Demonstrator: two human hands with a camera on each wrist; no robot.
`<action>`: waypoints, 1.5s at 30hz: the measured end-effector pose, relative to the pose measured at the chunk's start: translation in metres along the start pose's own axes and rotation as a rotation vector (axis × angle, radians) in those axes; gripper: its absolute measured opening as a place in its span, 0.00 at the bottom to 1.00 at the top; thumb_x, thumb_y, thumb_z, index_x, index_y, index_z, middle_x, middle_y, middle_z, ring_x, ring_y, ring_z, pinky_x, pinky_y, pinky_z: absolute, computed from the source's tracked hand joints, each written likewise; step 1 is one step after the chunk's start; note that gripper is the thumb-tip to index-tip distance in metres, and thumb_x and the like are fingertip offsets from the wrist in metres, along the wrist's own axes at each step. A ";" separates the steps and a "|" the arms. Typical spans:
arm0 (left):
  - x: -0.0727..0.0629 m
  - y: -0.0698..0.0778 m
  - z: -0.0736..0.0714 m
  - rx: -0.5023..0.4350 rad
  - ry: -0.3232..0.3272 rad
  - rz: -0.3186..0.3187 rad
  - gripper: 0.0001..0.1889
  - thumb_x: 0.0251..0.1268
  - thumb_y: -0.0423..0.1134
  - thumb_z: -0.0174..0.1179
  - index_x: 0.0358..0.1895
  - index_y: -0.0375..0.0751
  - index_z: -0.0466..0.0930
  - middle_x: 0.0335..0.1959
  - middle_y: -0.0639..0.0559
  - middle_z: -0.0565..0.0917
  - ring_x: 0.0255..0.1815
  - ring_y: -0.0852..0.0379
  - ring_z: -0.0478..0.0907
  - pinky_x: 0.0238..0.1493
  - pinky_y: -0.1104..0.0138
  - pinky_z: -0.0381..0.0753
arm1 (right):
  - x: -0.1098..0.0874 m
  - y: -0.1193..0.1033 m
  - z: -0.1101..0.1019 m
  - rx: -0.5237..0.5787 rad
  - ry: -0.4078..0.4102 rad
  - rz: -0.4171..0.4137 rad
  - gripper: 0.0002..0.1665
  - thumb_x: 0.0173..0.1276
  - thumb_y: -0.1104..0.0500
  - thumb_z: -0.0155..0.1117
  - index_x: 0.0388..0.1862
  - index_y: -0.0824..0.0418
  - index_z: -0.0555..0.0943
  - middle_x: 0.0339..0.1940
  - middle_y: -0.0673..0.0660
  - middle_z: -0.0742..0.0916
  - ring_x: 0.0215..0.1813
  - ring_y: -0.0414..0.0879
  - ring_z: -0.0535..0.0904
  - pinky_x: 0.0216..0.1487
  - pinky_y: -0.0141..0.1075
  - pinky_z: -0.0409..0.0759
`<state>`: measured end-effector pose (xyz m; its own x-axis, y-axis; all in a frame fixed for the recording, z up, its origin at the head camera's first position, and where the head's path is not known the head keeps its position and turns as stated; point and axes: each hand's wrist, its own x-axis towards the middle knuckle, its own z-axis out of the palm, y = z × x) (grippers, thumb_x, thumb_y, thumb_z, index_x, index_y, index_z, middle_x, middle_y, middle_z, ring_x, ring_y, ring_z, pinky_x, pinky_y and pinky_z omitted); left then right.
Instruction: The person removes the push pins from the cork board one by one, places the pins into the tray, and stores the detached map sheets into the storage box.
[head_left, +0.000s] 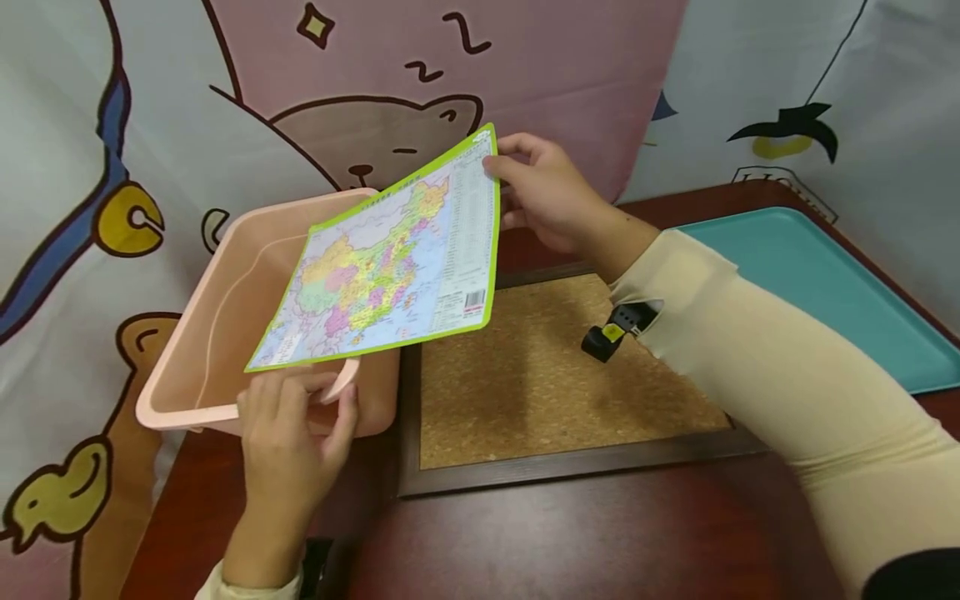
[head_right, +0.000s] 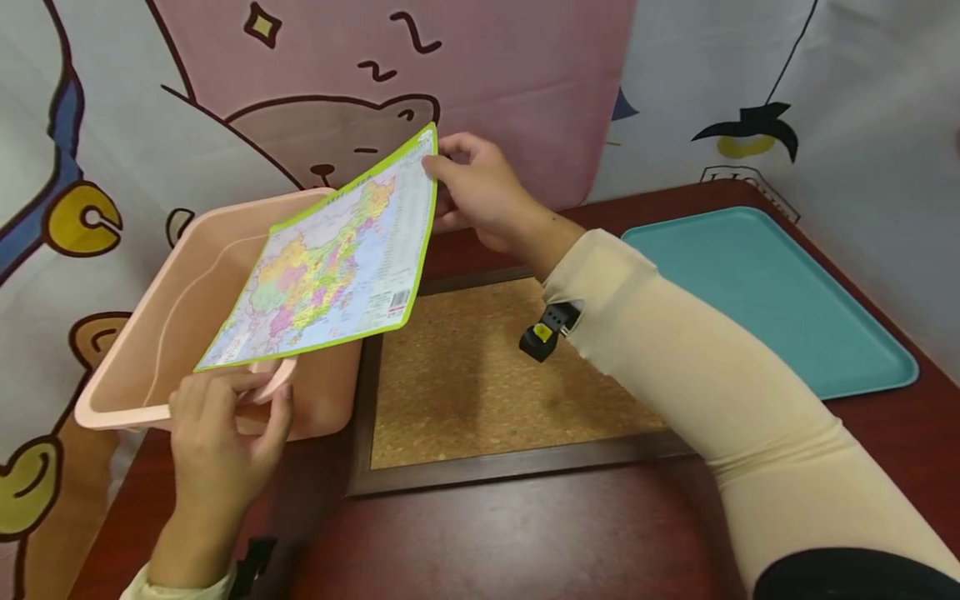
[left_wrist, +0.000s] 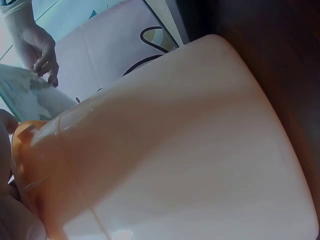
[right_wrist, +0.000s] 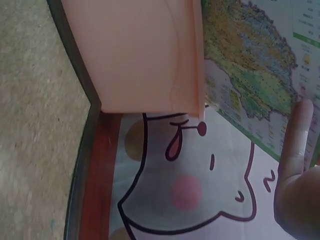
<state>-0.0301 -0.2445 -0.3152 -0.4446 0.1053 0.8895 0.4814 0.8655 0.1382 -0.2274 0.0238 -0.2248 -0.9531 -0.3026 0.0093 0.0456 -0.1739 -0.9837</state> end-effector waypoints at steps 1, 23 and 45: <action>0.000 0.000 0.000 0.003 -0.001 0.001 0.16 0.63 0.43 0.59 0.32 0.29 0.79 0.29 0.36 0.79 0.32 0.36 0.72 0.34 0.50 0.58 | 0.001 0.000 0.003 -0.005 0.001 -0.003 0.17 0.78 0.58 0.53 0.63 0.59 0.72 0.50 0.61 0.83 0.32 0.49 0.84 0.27 0.36 0.82; -0.001 0.000 0.004 0.035 -0.007 -0.021 0.17 0.61 0.42 0.59 0.44 0.30 0.81 0.38 0.36 0.82 0.40 0.36 0.75 0.37 0.49 0.60 | 0.017 0.016 0.054 -0.054 -0.065 -0.011 0.16 0.78 0.57 0.54 0.61 0.59 0.73 0.48 0.60 0.83 0.29 0.50 0.85 0.37 0.46 0.88; -0.004 0.003 0.004 0.089 -0.025 -0.030 0.17 0.60 0.41 0.57 0.46 0.31 0.82 0.39 0.39 0.84 0.39 0.37 0.77 0.36 0.50 0.59 | 0.014 0.016 0.089 -0.093 -0.133 0.022 0.18 0.77 0.53 0.57 0.60 0.59 0.72 0.30 0.60 0.82 0.15 0.44 0.79 0.23 0.38 0.85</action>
<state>-0.0300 -0.2405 -0.3204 -0.4770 0.0894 0.8744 0.3993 0.9083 0.1249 -0.2135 -0.0667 -0.2248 -0.9037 -0.4282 0.0053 0.0320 -0.0798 -0.9963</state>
